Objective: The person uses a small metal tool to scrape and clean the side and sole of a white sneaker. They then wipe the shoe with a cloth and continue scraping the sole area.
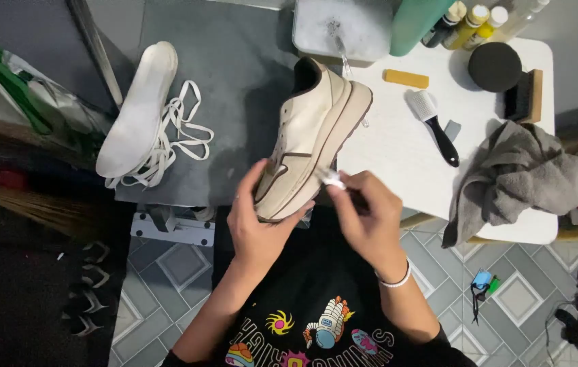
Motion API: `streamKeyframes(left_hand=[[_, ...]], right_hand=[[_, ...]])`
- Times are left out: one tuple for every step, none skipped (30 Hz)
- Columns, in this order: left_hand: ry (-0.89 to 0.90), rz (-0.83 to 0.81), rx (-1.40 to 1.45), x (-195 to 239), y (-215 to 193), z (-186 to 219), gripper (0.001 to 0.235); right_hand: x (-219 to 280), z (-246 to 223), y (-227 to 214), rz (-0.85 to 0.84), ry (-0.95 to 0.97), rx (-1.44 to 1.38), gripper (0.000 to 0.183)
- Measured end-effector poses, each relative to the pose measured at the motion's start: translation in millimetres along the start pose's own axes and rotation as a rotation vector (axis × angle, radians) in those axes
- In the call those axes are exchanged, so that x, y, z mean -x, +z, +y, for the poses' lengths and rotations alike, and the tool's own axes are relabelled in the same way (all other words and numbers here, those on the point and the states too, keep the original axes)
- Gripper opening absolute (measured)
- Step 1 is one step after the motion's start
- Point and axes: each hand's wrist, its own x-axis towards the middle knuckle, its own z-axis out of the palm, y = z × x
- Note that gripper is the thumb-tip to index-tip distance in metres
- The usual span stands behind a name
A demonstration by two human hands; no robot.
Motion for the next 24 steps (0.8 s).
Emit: streamKeyframes(left_hand=[[0.003, -0.002, 0.003, 1.3, 1.0, -6.1, 0.086], [-0.030, 0.002, 0.053, 2.7, 2.1, -11.9, 0.087], [-0.058, 0.007, 0.105, 3.0, 4.1, -17.6, 0.089], [-0.051, 0.006, 0.109, 3.0, 6.4, -16.5, 0.089], [-0.069, 0.018, 0.157, 2.1, 8.3, -15.7, 0.076], [-0.087, 0.030, 0.205, 1.2, 9.9, -14.8, 0.064], [-0.079, 0.031, 0.208, -2.5, 11.2, -13.6, 0.064], [-0.072, 0.048, 0.232, -6.0, 12.5, -12.1, 0.063], [-0.063, 0.064, 0.255, -10.4, 14.0, -10.9, 0.063], [-0.053, 0.066, 0.258, -16.4, 17.2, -19.5, 0.063], [-0.051, 0.074, 0.307, -21.5, 20.5, -27.5, 0.071], [-0.050, 0.082, 0.355, -26.6, 23.8, -35.1, 0.079], [-0.038, 0.082, 0.362, -42.4, 21.8, -31.5, 0.079], [0.032, 0.077, 0.397, -58.4, 19.8, -27.4, 0.079], [0.102, 0.071, 0.433, -75.5, 18.6, -22.6, 0.079], [0.115, 0.071, 0.440, -93.8, 15.7, -12.4, 0.079], [0.190, 0.049, 0.436, -110.5, 11.4, -2.4, 0.074], [0.265, 0.026, 0.431, -127.0, 7.2, 7.0, 0.073], [0.270, 0.025, 0.432, -134.3, 10.8, 15.4, 0.073], [0.243, -0.003, 0.571, -141.7, 14.5, 23.0, 0.069], [0.211, -0.033, 0.708, -148.8, 18.1, 30.2, 0.066], [0.214, -0.035, 0.709, -149.3, 25.8, 20.0, 0.066], [0.116, -0.114, 1.001, -150.7, 34.2, 9.8, 0.058], [0.009, -0.197, 1.290, -152.2, 42.3, -0.7, 0.051]], right_hand=[[0.5, 6.3, -0.9, 0.004, 0.000, 0.002, 0.012], [1.1, 12.6, -2.1, 0.053, 0.028, -0.036, 0.010], [0.6, 19.3, -3.6, 0.104, 0.052, -0.076, 0.008], [3.0, 22.6, -5.7, 0.111, 0.047, -0.074, 0.008], [4.0, 26.0, -6.6, 0.146, 0.067, -0.115, 0.009], [5.1, 29.3, -7.5, 0.181, 0.086, -0.156, 0.010], [6.5, 29.5, -9.3, 0.185, 0.080, -0.157, 0.010], [8.1, 29.8, -11.3, 0.205, 0.089, -0.178, 0.010], [8.9, 30.5, -12.7, 0.225, 0.097, -0.200, 0.010], [10.2, 31.4, -15.5, 0.231, 0.088, -0.202, 0.010], [12.9, 31.9, -19.1, 0.246, 0.085, -0.217, 0.014], [15.6, 32.4, -22.9, 0.261, 0.081, -0.232, 0.020], [18.0, 32.0, -25.5, 0.270, 0.071, -0.232, 0.020], [20.1, 31.6, -28.1, 0.290, 0.061, -0.225, 0.019], [21.0, 31.5, -31.2, 0.310, 0.051, -0.218, 0.018], [20.7, 29.5, -35.4, 0.320, 0.040, -0.217, 0.018], [22.5, 26.9, -38.8, 0.340, 0.053, -0.216, 0.017], [24.5, 24.9, -41.6, 0.360, 0.066, -0.214, 0.016], [25.4, 23.2, -44.0, 0.365, 0.063, -0.215, 0.016], [26.2, 21.9, -45.7, 0.376, 0.049, -0.209, 0.016], [27.2, 20.5, -47.2, 0.386, 0.037, -0.203, 0.016], [30.2, 21.0, -46.8, 0.390, 0.036, -0.203, 0.016], [32.6, 21.7, -46.3, 0.384, 0.001, -0.207, 0.019], [35.0, 22.4, -45.3, 0.378, -0.035, -0.210, 0.022]])
